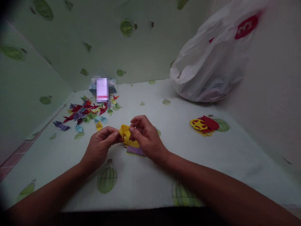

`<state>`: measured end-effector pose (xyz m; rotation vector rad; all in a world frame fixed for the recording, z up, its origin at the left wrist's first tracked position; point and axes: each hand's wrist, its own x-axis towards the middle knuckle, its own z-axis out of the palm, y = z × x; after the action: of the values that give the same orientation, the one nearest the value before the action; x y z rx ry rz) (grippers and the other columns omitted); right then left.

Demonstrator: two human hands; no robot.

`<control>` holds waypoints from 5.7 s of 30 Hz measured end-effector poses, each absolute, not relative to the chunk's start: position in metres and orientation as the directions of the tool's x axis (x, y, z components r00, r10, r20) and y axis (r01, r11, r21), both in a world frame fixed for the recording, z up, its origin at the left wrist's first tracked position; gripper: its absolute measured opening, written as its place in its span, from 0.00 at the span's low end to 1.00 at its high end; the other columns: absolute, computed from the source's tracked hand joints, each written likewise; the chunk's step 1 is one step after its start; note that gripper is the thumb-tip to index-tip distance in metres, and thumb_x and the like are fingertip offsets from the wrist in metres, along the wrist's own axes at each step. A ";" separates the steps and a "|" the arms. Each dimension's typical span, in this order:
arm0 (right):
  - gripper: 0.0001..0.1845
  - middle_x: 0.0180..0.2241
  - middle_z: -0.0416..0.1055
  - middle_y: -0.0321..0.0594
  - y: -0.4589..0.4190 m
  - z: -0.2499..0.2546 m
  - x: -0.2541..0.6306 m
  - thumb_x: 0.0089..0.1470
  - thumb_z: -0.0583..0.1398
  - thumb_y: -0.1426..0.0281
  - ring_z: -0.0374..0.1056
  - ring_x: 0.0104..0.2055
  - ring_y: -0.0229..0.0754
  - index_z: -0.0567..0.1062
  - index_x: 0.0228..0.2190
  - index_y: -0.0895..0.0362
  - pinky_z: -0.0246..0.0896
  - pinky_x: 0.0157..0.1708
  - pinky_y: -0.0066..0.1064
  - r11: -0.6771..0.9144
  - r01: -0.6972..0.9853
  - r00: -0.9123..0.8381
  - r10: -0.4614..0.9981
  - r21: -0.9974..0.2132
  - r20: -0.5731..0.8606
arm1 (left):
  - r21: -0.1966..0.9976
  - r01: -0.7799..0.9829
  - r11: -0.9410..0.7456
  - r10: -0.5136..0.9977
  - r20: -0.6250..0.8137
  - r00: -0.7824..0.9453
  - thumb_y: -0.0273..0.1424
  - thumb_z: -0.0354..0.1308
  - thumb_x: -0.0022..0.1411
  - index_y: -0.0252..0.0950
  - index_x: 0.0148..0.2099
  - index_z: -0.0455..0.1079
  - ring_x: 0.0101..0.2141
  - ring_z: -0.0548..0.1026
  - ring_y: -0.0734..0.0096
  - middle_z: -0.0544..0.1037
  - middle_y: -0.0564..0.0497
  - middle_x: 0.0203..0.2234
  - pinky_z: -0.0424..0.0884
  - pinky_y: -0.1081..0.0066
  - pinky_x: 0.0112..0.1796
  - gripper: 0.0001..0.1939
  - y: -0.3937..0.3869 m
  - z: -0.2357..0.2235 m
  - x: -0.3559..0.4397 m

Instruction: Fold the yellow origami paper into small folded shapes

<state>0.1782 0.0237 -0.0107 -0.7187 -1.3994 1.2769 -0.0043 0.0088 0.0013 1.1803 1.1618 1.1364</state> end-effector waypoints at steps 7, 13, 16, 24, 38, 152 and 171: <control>0.17 0.43 0.66 0.39 0.018 -0.014 0.172 0.47 0.69 0.66 0.67 0.38 0.38 0.70 0.38 0.53 0.68 0.33 0.30 0.299 -0.109 -0.241 0.917 -0.948 0.317 | 0.975 0.092 -0.204 0.977 0.208 -0.043 0.30 0.61 0.62 0.35 0.36 0.72 0.36 0.78 0.70 0.80 0.50 0.34 0.75 0.69 0.42 0.03 0.002 0.002 0.001; 0.04 0.40 0.68 0.41 0.017 -0.013 0.173 0.56 0.61 0.76 0.67 0.44 0.42 0.71 0.32 0.55 0.67 0.42 0.36 0.472 -0.025 -0.198 0.862 -0.881 0.467 | 0.978 0.023 -0.208 0.978 0.207 0.038 0.27 0.61 0.63 0.36 0.36 0.71 0.39 0.77 0.71 0.79 0.51 0.36 0.75 0.71 0.43 0.02 -0.002 -0.003 0.003; 0.06 0.40 0.68 0.42 0.019 -0.012 0.176 0.55 0.60 0.78 0.67 0.44 0.42 0.71 0.32 0.55 0.66 0.41 0.35 0.553 0.102 -0.220 0.823 -0.827 0.524 | 0.985 -0.057 -0.166 0.982 0.170 0.083 0.27 0.63 0.61 0.37 0.41 0.70 0.39 0.77 0.74 0.78 0.53 0.36 0.74 0.75 0.41 0.06 0.001 -0.004 0.002; 0.08 0.40 0.68 0.46 0.021 -0.009 0.180 0.55 0.57 0.82 0.66 0.41 0.42 0.70 0.32 0.58 0.64 0.39 0.34 0.693 0.266 -0.346 0.717 -0.670 0.605 | 0.959 0.007 -0.284 0.946 0.279 0.163 0.25 0.64 0.60 0.41 0.47 0.70 0.38 0.76 0.76 0.77 0.54 0.37 0.74 0.77 0.41 0.14 0.007 -0.011 -0.004; 0.10 0.29 0.69 0.38 0.020 -0.005 0.180 0.62 0.56 0.72 0.64 0.31 0.37 0.74 0.30 0.60 0.58 0.32 0.29 0.481 0.210 -0.336 0.853 -0.851 0.399 | 0.905 0.200 -0.375 0.925 0.353 0.137 0.25 0.63 0.61 0.37 0.38 0.72 0.36 0.78 0.74 0.79 0.52 0.34 0.76 0.75 0.40 0.04 0.005 -0.009 -0.006; 0.05 0.29 0.70 0.38 0.018 -0.009 0.179 0.58 0.59 0.76 0.65 0.30 0.37 0.73 0.30 0.60 0.57 0.31 0.28 0.554 0.196 -0.381 0.803 -0.809 0.458 | 0.995 -0.019 -0.093 0.981 0.095 0.168 0.28 0.63 0.60 0.35 0.36 0.74 0.32 0.75 0.74 0.75 0.51 0.34 0.78 0.74 0.32 0.02 -0.001 0.000 0.000; 0.07 0.27 0.69 0.36 0.021 -0.010 0.179 0.57 0.61 0.78 0.65 0.30 0.34 0.78 0.30 0.58 0.58 0.31 0.27 0.545 0.116 -0.381 0.797 -0.831 0.469 | 0.999 -0.050 0.018 0.990 -0.011 0.140 0.30 0.66 0.57 0.33 0.35 0.75 0.28 0.77 0.76 0.78 0.53 0.28 0.77 0.75 0.32 0.06 0.001 0.001 0.000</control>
<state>0.1794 0.0207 -0.0096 -0.7516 -1.8322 0.8993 0.0005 0.0010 0.0007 1.2238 1.0756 1.1195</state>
